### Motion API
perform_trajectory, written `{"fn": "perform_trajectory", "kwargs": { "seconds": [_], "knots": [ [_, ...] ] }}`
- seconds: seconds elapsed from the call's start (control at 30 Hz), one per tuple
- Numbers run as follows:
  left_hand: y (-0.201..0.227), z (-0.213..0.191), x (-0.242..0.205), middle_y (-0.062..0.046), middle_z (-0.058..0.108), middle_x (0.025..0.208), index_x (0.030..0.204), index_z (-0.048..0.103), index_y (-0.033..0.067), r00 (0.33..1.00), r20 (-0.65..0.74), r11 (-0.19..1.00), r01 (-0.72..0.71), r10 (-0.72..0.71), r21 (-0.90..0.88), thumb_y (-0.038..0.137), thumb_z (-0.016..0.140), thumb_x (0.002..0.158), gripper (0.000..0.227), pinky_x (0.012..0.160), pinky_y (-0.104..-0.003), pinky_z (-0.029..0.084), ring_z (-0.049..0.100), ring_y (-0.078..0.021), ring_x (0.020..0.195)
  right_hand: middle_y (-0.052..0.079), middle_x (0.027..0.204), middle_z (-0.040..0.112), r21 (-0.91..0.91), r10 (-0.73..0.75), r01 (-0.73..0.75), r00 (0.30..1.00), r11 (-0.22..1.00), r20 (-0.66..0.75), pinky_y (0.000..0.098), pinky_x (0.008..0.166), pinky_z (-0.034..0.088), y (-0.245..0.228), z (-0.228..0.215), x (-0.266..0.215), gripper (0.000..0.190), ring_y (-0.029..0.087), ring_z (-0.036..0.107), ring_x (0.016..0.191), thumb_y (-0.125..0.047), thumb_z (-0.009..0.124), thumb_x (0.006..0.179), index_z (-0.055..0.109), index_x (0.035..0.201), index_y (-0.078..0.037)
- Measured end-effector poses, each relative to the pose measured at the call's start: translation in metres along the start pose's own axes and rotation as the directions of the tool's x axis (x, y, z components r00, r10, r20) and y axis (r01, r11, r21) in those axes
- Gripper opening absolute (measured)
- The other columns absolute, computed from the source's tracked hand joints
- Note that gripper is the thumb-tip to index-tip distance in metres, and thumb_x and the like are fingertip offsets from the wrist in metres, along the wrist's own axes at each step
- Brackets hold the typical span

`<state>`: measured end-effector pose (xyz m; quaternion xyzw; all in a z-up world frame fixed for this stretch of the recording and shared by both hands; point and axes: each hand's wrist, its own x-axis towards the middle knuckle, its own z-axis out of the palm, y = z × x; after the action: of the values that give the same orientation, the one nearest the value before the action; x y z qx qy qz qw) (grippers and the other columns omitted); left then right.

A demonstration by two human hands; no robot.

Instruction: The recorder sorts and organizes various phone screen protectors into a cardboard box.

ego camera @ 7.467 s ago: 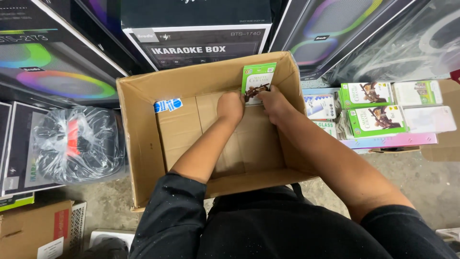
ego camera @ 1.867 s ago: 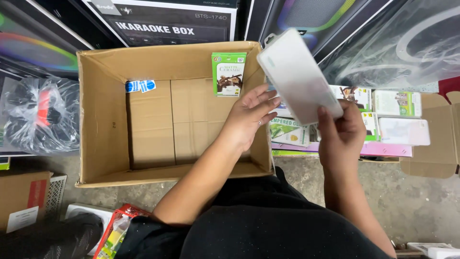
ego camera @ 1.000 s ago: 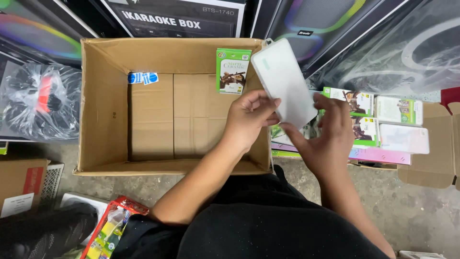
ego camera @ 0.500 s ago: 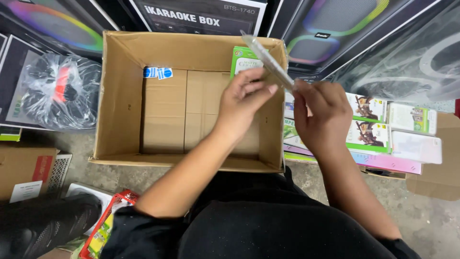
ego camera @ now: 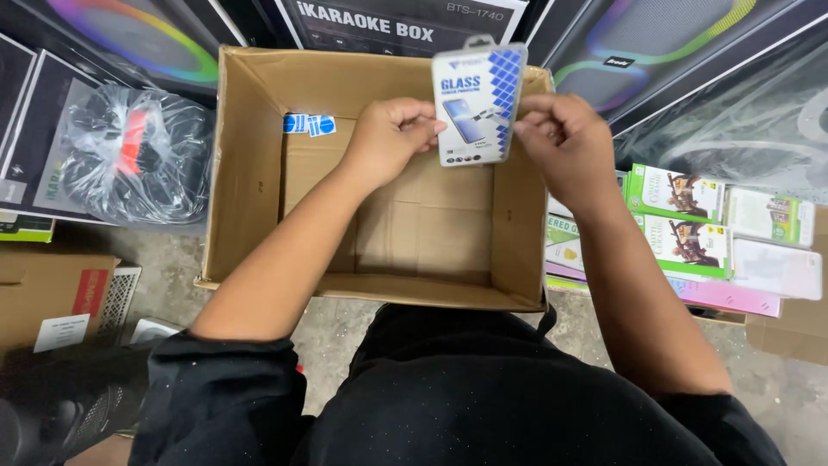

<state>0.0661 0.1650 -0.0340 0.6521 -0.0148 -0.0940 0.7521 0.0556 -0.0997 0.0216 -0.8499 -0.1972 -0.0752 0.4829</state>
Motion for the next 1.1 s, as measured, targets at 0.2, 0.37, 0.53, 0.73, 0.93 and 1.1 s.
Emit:
{"fn": "perform_trajectory", "kwargs": {
  "seconds": [0.2, 0.37, 0.53, 0.73, 0.93, 1.1],
  "knots": [
    [-0.032, -0.008, 0.013, -0.004, 0.077, 0.085, 0.102, 0.078, 0.0011, 0.986, 0.016, 0.936, -0.165, 0.169, 0.312, 0.010, 0.076, 0.090, 0.015, 0.069, -0.023, 0.056, 0.068, -0.0061, 0.074, -0.006, 0.099, 0.065, 0.281, 0.160, -0.159, 0.987, 0.946, 0.019, 0.0147, 0.076, 0.048, 0.023, 0.011, 0.027, 0.020, 0.000, 0.057, 0.084, -0.001, 0.071, 0.101, 0.068, 0.121, -0.002],
    [-0.060, -0.004, 0.021, -0.012, 0.072, 0.079, 0.098, 0.077, 0.0057, 0.947, -0.042, 0.804, -0.247, 0.319, 0.540, 0.012, 0.079, 0.087, 0.013, 0.064, -0.033, 0.051, 0.065, -0.0195, 0.066, 0.007, 0.099, 0.064, -0.134, -0.063, 0.068, 0.997, 0.989, 0.045, 0.0254, 0.074, 0.051, 0.036, 0.017, 0.031, 0.014, 0.014, 0.060, 0.083, 0.002, 0.076, 0.100, 0.072, 0.113, -0.002],
    [-0.095, -0.002, 0.030, -0.014, 0.068, 0.077, 0.089, 0.078, 0.0062, 0.910, -0.029, 0.710, -0.303, 0.414, 0.636, 0.013, 0.082, 0.083, 0.010, 0.065, -0.039, 0.052, 0.065, -0.0274, 0.070, 0.014, 0.098, 0.071, -0.532, -0.203, 0.238, 0.971, 0.812, 0.124, 0.0425, 0.077, 0.055, 0.036, 0.027, 0.032, 0.015, 0.033, 0.068, 0.087, -0.005, 0.078, 0.090, 0.072, 0.103, -0.004],
    [-0.113, 0.007, 0.039, -0.015, 0.072, 0.081, 0.089, 0.077, 0.0067, 0.927, -0.119, 0.757, -0.211, 0.355, 0.618, 0.013, 0.081, 0.081, 0.011, 0.067, -0.040, 0.055, 0.069, -0.0289, 0.072, 0.015, 0.092, 0.070, -0.772, -0.166, 0.245, 0.969, 0.587, 0.181, 0.0465, 0.076, 0.056, 0.055, 0.043, 0.032, 0.008, 0.036, 0.068, 0.087, -0.012, 0.070, 0.092, 0.071, 0.095, -0.005],
    [-0.122, 0.012, 0.045, -0.014, 0.075, 0.084, 0.089, 0.078, 0.0089, 0.934, -0.165, 0.782, -0.158, 0.316, 0.603, 0.013, 0.080, 0.082, 0.008, 0.069, -0.039, 0.057, 0.072, -0.0291, 0.074, 0.015, 0.097, 0.066, -0.838, -0.201, 0.286, 0.956, 0.465, 0.214, 0.0449, 0.074, 0.056, 0.066, 0.052, 0.035, 0.007, 0.035, 0.067, 0.098, -0.011, 0.067, 0.085, 0.071, 0.089, -0.007],
    [-0.123, 0.011, 0.047, -0.015, 0.074, 0.087, 0.089, 0.078, 0.0093, 0.923, -0.168, 0.766, -0.175, 0.346, 0.618, 0.012, 0.080, 0.081, 0.009, 0.071, -0.041, 0.057, 0.071, -0.0305, 0.076, 0.015, 0.097, 0.066, -0.860, -0.162, 0.274, 0.961, 0.430, 0.225, 0.0439, 0.076, 0.056, 0.075, 0.059, 0.038, 0.008, 0.035, 0.066, 0.095, -0.010, 0.066, 0.083, 0.069, 0.090, -0.008]
  ]
}}
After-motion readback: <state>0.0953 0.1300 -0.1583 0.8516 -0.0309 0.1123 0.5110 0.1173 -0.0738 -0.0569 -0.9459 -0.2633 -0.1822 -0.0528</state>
